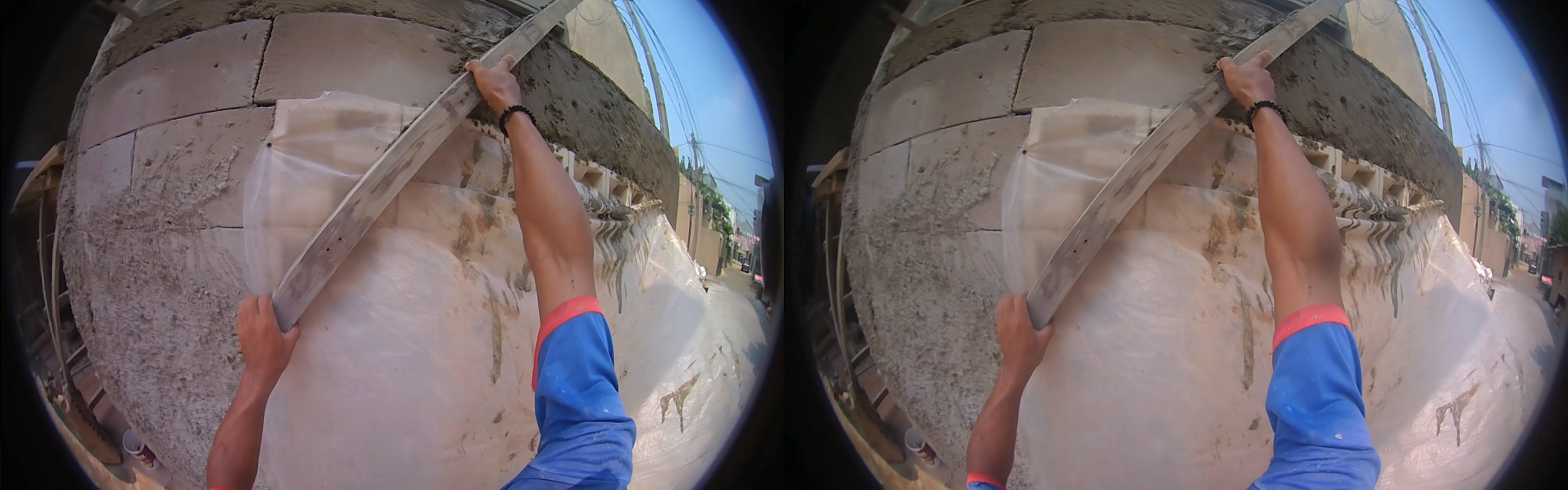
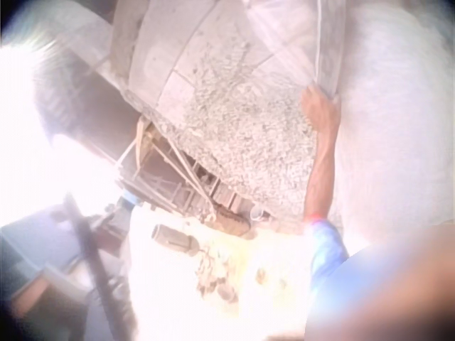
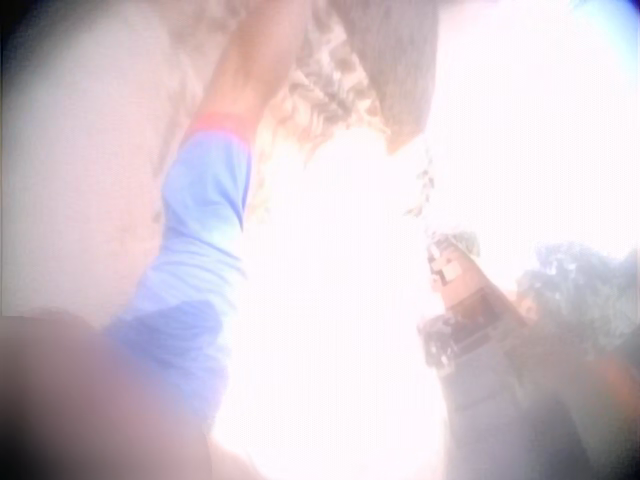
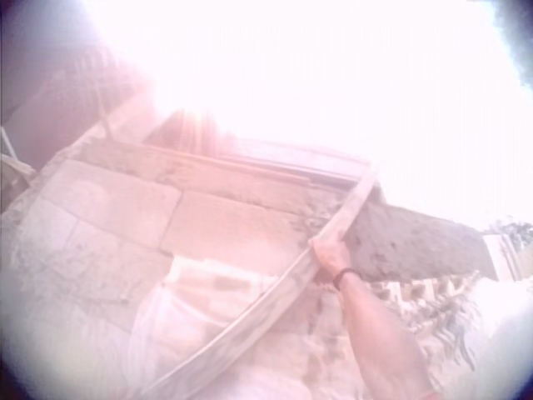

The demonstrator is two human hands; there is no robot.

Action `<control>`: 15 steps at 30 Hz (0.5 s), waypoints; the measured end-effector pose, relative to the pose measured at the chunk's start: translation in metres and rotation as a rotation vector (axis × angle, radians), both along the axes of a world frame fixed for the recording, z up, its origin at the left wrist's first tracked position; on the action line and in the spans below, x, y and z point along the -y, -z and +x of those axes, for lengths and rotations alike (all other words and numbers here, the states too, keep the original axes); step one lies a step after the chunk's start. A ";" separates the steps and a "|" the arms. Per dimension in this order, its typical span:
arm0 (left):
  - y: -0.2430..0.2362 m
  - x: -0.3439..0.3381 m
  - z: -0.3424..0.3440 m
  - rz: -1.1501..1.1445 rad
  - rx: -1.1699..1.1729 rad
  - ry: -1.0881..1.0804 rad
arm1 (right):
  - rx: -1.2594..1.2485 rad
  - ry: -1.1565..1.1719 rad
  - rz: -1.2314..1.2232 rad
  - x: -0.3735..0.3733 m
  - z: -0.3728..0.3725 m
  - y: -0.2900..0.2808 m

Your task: The person scoops cement from a bucket with a trowel and applies it to a wall section covered with a plastic sheet. They then use a long wooden plank to smooth and level the applied cement across the surface.

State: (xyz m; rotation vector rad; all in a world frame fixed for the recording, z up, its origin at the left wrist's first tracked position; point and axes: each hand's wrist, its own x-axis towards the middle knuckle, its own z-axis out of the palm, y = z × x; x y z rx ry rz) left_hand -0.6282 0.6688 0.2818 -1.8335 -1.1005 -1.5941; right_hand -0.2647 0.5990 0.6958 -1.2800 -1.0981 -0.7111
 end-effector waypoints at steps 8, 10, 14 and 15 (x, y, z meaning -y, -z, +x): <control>-0.023 0.003 -0.001 -0.046 -0.024 0.015 | -0.112 -0.117 -0.134 0.007 -0.001 -0.017; -0.013 0.007 -0.009 -0.072 -0.032 0.001 | -0.125 -0.102 -0.153 0.010 -0.008 0.001; 0.014 0.005 -0.026 -0.108 -0.040 0.022 | -0.113 -0.007 -0.145 0.008 -0.015 0.034; 0.021 0.005 -0.030 -0.123 -0.045 0.034 | -0.119 0.008 -0.158 0.008 -0.018 0.043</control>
